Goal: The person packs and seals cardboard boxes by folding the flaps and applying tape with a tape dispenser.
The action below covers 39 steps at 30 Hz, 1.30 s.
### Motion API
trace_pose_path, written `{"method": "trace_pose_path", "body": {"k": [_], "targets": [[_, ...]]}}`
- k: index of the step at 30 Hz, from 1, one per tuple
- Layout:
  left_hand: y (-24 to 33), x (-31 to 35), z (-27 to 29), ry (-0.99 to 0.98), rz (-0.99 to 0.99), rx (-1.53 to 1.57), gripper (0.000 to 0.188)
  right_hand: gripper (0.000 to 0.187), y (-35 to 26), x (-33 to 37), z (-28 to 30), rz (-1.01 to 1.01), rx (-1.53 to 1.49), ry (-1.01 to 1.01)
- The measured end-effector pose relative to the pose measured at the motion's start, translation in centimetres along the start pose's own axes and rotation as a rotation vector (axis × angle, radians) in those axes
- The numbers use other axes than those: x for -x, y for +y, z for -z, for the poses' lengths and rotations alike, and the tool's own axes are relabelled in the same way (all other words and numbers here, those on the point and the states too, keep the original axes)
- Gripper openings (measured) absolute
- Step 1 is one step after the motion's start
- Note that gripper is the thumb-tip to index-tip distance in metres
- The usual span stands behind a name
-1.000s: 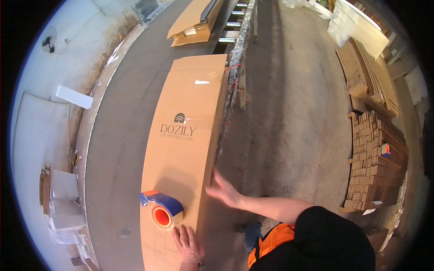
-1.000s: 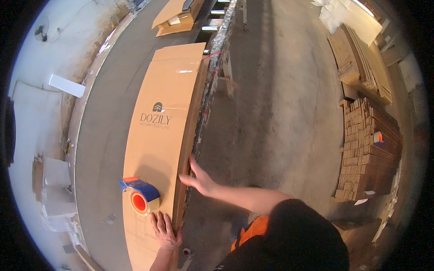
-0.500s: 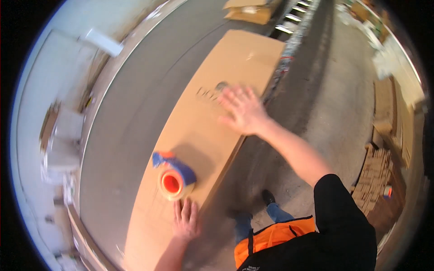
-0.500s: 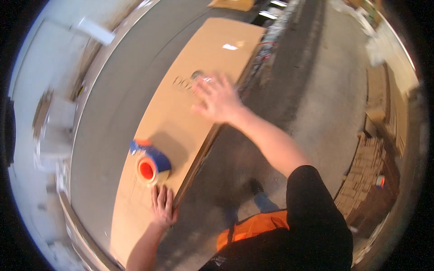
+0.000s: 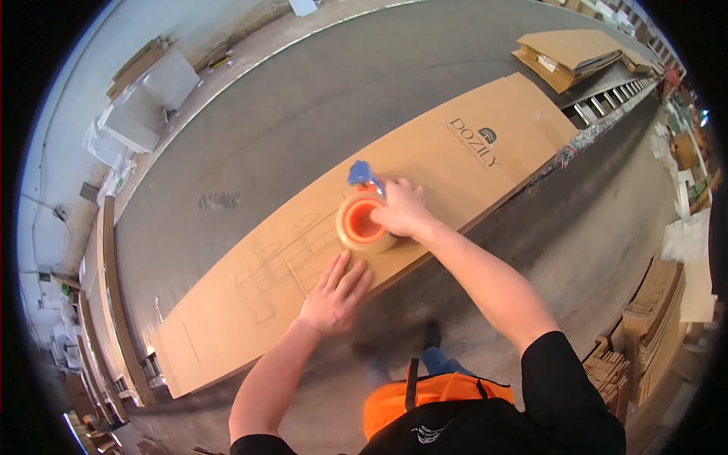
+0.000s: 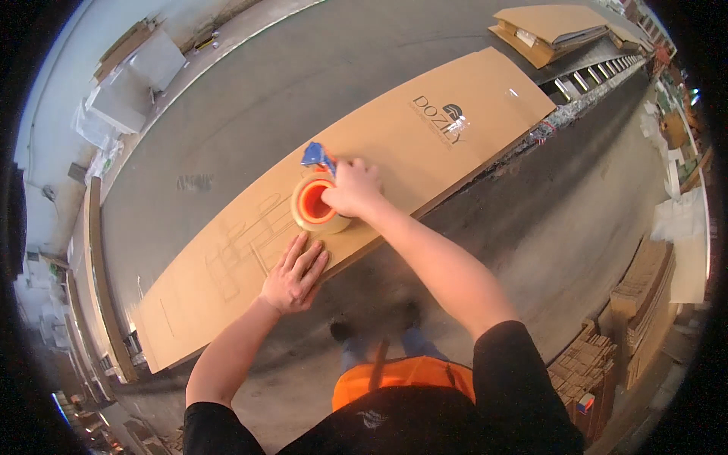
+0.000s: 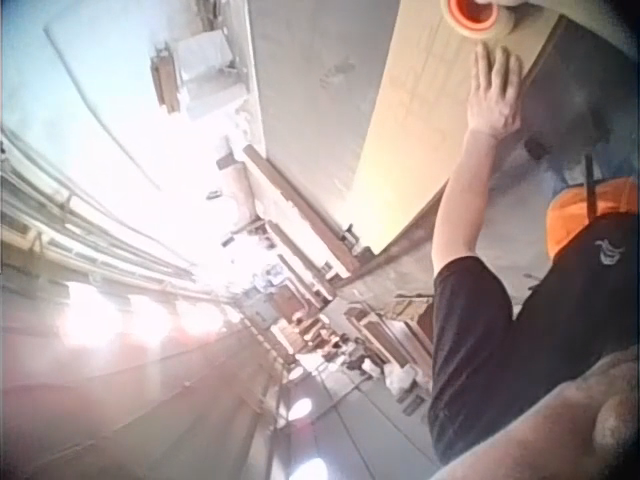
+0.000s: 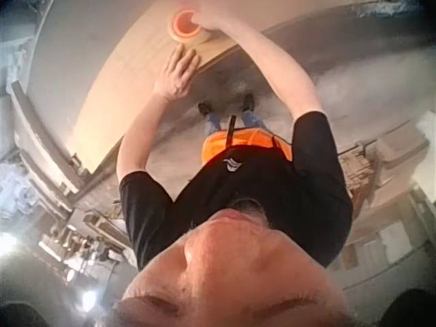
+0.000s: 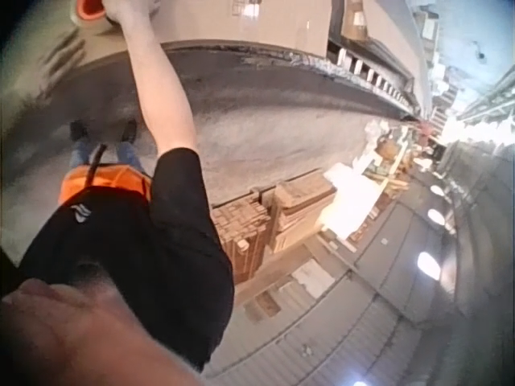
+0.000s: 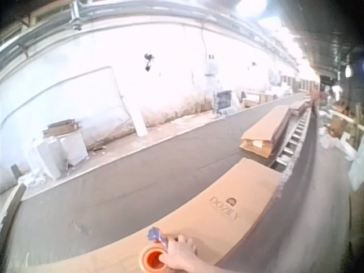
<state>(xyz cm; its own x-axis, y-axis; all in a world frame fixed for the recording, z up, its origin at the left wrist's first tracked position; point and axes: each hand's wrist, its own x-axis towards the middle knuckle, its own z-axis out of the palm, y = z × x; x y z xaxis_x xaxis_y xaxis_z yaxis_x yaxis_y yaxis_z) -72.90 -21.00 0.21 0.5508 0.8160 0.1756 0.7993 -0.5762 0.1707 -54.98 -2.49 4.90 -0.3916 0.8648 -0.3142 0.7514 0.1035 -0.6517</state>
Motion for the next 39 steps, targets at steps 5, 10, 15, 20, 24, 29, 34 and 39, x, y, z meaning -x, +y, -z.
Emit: {"method": "trace_pose_path", "body": {"k": [5, 10, 15, 20, 24, 29, 34, 39], "targets": [[0.0, 1.6, 0.1, -0.008, 0.136, 0.148, 0.075, 0.06, 0.2, 5.7, 1.1, 0.258, -0.42, 0.265], [0.5, 1.6, -0.5, -0.099, 0.375, -0.067, 0.108, 0.052, -6.8, 7.9, 0.6, 0.391, 0.153, 0.364], [1.4, 0.7, 0.4, -0.287, 0.427, -0.089, 0.095, 0.036, -7.9, 5.1, -1.4, 0.114, 0.528, -0.139], [0.6, 1.7, 0.3, -0.273, 0.401, -0.178, 0.094, 0.036, -7.2, 6.3, -2.4, 0.191, 0.566, -0.08], [0.6, 1.7, -0.5, -0.234, 0.381, -0.173, 0.094, 0.035, -6.3, 6.6, -2.6, 0.204, 0.554, -0.08], [0.5, 1.4, -0.9, -0.21, 0.357, -0.136, 0.092, 0.034, -6.7, 7.9, -1.6, 0.152, 0.544, -0.159], [0.4, 2.0, -0.5, -0.277, 0.387, -0.144, 0.096, 0.051, -0.9, 16.1, -3.0, 0.152, 0.547, -0.153], [0.7, 1.3, 0.8, -0.369, 0.408, -0.172, 0.094, 0.058, 1.4, 18.9, -5.7, 0.019, 0.585, -0.192]]}}
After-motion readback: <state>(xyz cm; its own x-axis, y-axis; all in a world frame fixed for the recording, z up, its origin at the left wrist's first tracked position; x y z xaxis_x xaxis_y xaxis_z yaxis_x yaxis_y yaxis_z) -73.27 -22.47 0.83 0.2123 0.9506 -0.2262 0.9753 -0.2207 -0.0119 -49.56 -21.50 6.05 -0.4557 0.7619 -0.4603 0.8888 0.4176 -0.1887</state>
